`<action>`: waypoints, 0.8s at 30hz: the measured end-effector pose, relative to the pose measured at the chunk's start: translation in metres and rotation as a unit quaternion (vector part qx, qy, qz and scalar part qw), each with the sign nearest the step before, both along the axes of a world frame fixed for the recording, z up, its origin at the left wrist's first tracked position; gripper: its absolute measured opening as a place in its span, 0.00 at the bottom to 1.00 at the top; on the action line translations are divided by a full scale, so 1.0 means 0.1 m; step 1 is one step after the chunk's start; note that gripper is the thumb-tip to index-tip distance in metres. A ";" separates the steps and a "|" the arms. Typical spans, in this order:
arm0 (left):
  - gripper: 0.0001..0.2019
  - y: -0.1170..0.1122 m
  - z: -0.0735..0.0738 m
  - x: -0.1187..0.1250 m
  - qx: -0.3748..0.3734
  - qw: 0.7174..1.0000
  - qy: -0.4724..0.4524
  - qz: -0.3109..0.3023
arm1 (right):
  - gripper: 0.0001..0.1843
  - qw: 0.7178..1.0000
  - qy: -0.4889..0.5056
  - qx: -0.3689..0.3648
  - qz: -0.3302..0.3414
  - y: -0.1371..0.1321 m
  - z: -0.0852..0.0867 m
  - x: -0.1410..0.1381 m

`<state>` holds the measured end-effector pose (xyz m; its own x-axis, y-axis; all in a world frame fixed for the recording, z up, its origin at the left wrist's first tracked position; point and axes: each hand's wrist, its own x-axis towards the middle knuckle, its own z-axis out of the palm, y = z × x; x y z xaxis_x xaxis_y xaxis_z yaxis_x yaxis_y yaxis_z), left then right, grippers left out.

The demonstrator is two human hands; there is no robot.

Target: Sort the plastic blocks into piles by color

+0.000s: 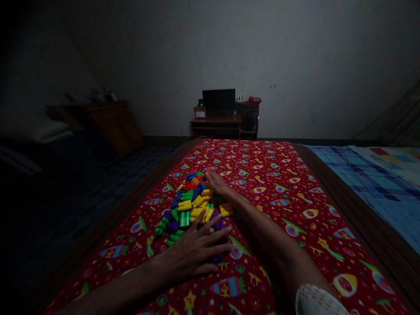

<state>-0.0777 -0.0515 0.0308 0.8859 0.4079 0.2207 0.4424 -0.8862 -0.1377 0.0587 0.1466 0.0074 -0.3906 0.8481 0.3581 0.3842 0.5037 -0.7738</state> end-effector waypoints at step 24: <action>0.37 -0.18 -0.21 -1.11 -0.017 0.963 -0.076 0.257 | 0.34 0.998 0.001 0.058 -0.040 -0.70 -0.03 0.15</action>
<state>-0.1889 -0.0692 0.0095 0.5233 0.7933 0.3110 0.8369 -0.5472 -0.0124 0.0737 0.0766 0.0041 -0.3228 0.8294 0.4560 0.4248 0.5575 -0.7133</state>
